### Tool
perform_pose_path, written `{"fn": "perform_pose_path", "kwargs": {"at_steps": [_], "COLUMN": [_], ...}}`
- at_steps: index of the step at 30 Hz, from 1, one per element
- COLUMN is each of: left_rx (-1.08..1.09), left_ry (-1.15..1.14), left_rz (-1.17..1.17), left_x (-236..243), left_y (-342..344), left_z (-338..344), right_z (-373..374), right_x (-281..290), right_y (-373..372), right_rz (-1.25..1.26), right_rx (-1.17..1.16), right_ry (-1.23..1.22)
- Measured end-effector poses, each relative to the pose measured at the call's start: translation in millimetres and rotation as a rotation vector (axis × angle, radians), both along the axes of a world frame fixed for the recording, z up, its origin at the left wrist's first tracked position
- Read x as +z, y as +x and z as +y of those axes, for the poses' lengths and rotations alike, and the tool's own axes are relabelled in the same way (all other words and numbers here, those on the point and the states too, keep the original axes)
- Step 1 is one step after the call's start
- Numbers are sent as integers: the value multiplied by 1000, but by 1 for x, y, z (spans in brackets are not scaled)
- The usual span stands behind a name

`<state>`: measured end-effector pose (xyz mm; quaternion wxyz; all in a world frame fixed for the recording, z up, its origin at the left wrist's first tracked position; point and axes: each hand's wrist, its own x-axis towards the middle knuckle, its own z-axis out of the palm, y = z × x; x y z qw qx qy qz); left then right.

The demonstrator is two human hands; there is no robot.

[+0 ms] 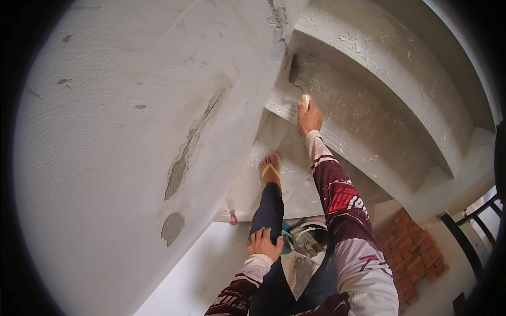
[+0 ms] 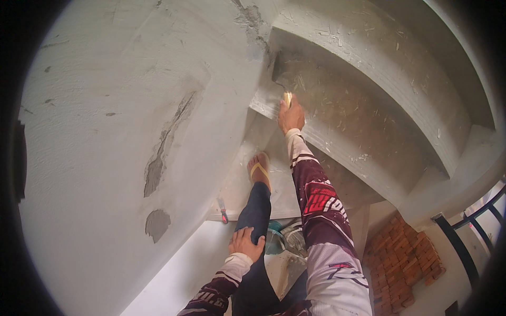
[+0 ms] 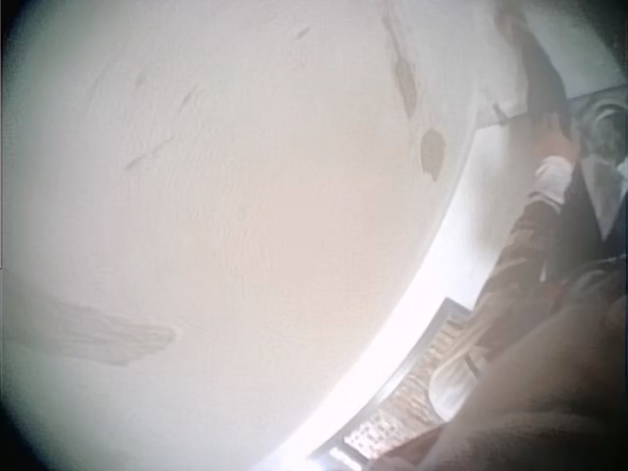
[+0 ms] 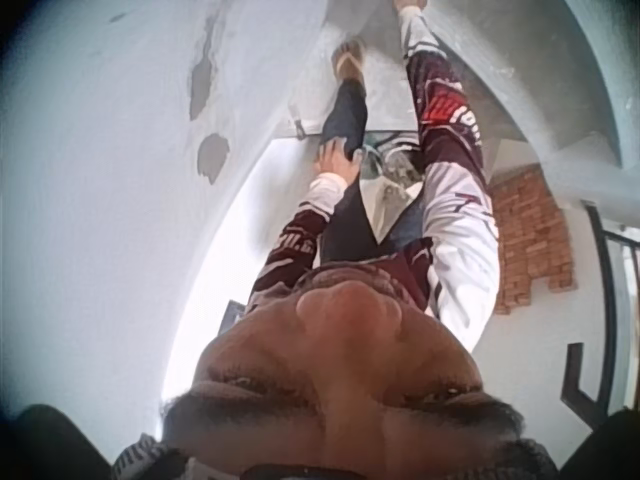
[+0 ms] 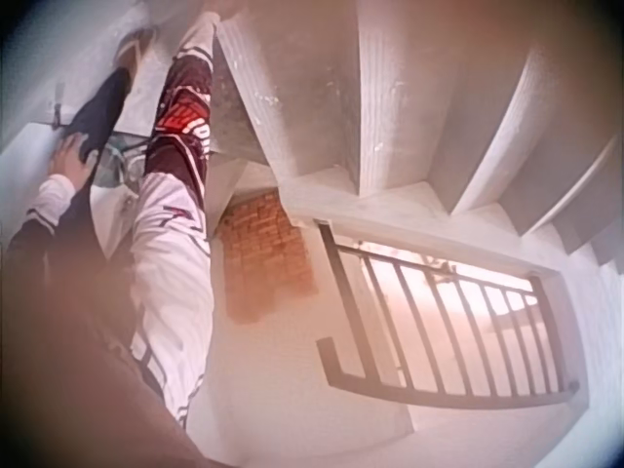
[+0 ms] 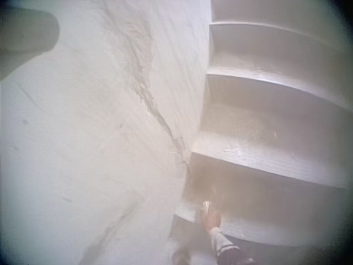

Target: The person applies plaster to a curved wall and spiral staircase using a trowel and a brush. They scoop plaster from a bucket, spread it on the wall, and smooth it with a brush, working methodically along the staircase.

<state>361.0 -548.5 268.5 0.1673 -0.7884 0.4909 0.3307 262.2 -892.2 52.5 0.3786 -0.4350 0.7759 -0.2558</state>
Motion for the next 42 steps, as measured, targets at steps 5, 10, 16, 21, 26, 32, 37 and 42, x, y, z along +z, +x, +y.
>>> {"fn": "perform_pose_path", "kwargs": {"at_steps": [5, 10, 16, 21, 26, 32, 37, 42], "left_rx": [5, 20, -2, 30, 19, 13, 9, 27], "left_ry": [9, 31, 54, 75, 61, 59, 37, 53], "left_rz": [2, 19, 12, -7, -5, 8, 19, 30], "left_x": [0, 0, 0, 2, 0, -1, 1, 2], "left_y": [-2, 0, -1, -1, -1, -2, -3, -3], "left_z": [4, 0, 0, -1, -4, 0, -1, -6], "right_z": [0, 24, 15, 32, 29, -26, 11, 56], "right_x": [2, -10, -17, -9, -13, 9, -18, -25], "right_y": [11, 6, 31, 44, 26, -2, -37, -39], "right_rz": [-94, -99, -176, -149, -102, -86, -101, -12], "right_rx": [-39, -199, -50, -116, -183, -74, -230, -196], "right_ry": [75, -29, -53, 139, -73, 43, -20, -224]}}
